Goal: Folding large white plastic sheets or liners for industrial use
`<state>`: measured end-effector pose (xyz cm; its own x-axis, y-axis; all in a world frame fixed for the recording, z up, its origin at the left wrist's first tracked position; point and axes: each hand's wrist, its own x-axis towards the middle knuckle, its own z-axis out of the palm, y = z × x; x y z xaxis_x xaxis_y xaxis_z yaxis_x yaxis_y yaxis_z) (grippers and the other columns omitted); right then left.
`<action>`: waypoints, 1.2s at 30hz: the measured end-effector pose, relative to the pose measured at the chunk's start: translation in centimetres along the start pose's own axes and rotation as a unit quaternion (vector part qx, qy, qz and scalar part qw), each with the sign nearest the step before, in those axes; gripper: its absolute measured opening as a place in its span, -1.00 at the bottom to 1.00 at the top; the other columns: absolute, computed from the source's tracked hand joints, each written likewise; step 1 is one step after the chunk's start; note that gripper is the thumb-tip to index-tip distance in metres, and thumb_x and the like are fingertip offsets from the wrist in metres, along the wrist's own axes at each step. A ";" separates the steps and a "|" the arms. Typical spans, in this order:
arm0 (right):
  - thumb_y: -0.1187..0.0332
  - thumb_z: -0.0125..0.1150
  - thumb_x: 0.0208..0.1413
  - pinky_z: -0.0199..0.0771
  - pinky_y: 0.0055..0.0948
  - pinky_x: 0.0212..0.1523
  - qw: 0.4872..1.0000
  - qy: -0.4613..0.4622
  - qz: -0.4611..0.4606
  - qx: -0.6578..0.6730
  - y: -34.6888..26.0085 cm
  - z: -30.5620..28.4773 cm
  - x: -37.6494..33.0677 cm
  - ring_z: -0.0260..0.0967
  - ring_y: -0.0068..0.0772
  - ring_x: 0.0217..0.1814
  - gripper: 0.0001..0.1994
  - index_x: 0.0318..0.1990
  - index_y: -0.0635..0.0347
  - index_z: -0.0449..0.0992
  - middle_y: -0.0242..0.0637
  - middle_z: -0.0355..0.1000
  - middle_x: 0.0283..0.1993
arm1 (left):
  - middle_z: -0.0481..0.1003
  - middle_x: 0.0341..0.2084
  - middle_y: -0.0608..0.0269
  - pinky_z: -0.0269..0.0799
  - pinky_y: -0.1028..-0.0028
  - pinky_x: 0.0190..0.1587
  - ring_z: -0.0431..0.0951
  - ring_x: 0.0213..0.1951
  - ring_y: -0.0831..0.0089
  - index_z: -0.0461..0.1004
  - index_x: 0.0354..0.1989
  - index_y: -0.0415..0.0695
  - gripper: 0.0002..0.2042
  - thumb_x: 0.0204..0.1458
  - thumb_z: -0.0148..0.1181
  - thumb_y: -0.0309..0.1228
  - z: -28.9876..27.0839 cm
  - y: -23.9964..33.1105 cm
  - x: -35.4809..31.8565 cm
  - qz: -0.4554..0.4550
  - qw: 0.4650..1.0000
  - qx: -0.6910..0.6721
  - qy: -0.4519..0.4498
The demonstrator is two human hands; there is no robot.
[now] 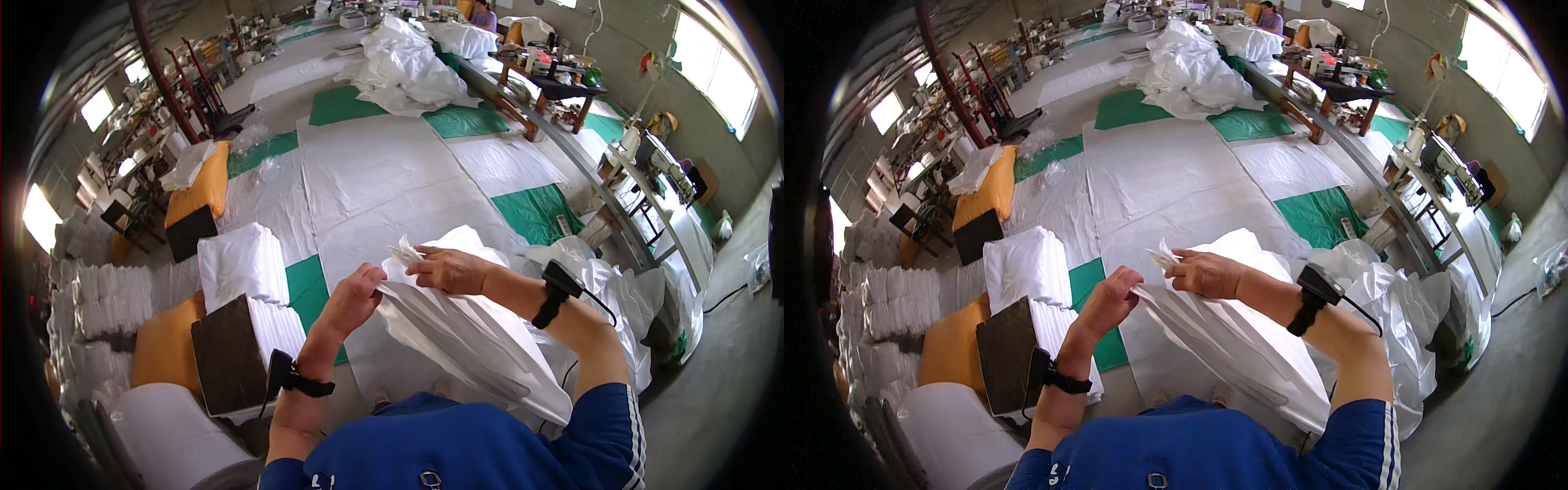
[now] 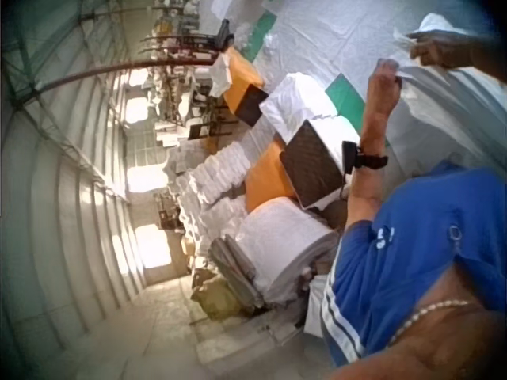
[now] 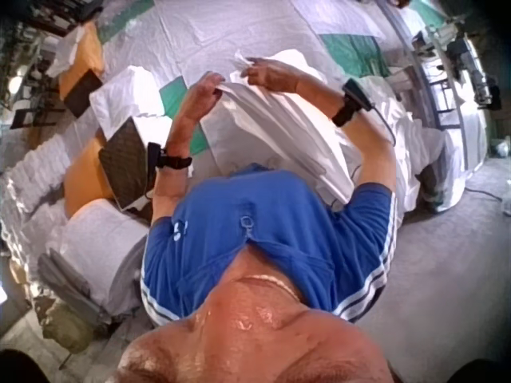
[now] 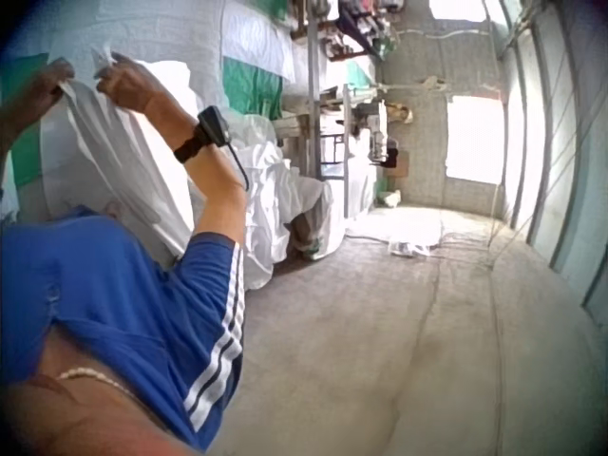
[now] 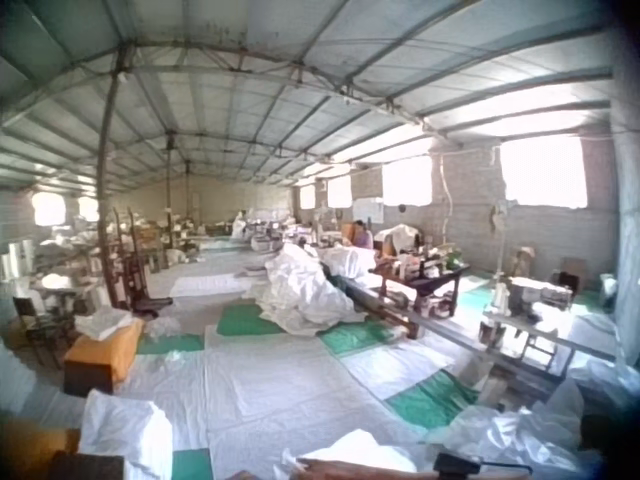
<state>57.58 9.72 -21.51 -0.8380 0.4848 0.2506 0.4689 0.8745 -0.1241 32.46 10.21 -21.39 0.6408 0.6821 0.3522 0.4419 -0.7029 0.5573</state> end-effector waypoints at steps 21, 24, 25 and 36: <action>0.45 0.32 -0.09 0.44 -0.28 -0.09 0.869 0.269 0.391 0.141 -13.8 -7.8 -9.0 0.47 -0.14 -0.11 -0.73 -0.18 0.23 0.51 -0.07 0.44 -0.07 | 0.51 -0.39 0.32 0.39 0.57 -0.22 0.43 -0.32 0.65 0.45 -0.17 -0.26 -0.71 -0.07 0.32 -0.46 8.8 7.9 2.1 -0.092 0.926 -0.348 -0.109; 0.37 0.35 -0.13 0.42 -0.27 -0.27 0.818 0.119 0.544 0.142 -15.4 -6.4 -11.9 0.47 -0.10 -0.30 -0.71 -0.22 0.26 0.50 -0.01 0.47 -0.21 | 0.51 -0.44 0.26 0.38 0.57 -0.28 0.42 -0.35 0.65 0.46 -0.21 -0.24 -0.75 -0.05 0.31 -0.45 10.7 13.3 2.5 -0.016 0.930 -0.343 -0.134; 0.37 0.35 -0.13 0.42 -0.27 -0.27 0.815 0.119 0.550 0.139 -15.7 -6.8 -12.5 0.47 -0.10 -0.30 -0.71 -0.22 0.26 0.50 -0.01 0.47 -0.21 | 0.50 -0.44 0.24 0.38 0.57 -0.30 0.43 -0.36 0.63 0.46 -0.21 -0.23 -0.75 -0.05 0.31 -0.44 11.4 14.2 2.5 0.001 0.917 -0.372 -0.142; 0.37 0.32 -0.05 0.39 -0.37 -0.29 0.665 0.274 0.669 0.188 -19.7 -7.1 -12.2 0.42 -0.32 -0.31 -0.69 -0.17 0.32 0.41 -0.09 0.47 -0.32 | 0.43 -0.26 0.29 0.35 0.52 -0.12 0.41 -0.20 0.53 0.43 -0.09 -0.19 -0.72 -0.01 0.25 -0.49 12.8 8.8 4.6 0.088 0.836 -0.439 -0.316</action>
<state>60.55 -13.47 -15.28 0.5347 0.8446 -0.0277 0.5024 -0.3441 -0.7932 47.29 4.57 -24.52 0.9742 0.1454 0.1729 -0.1471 -0.1723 0.9740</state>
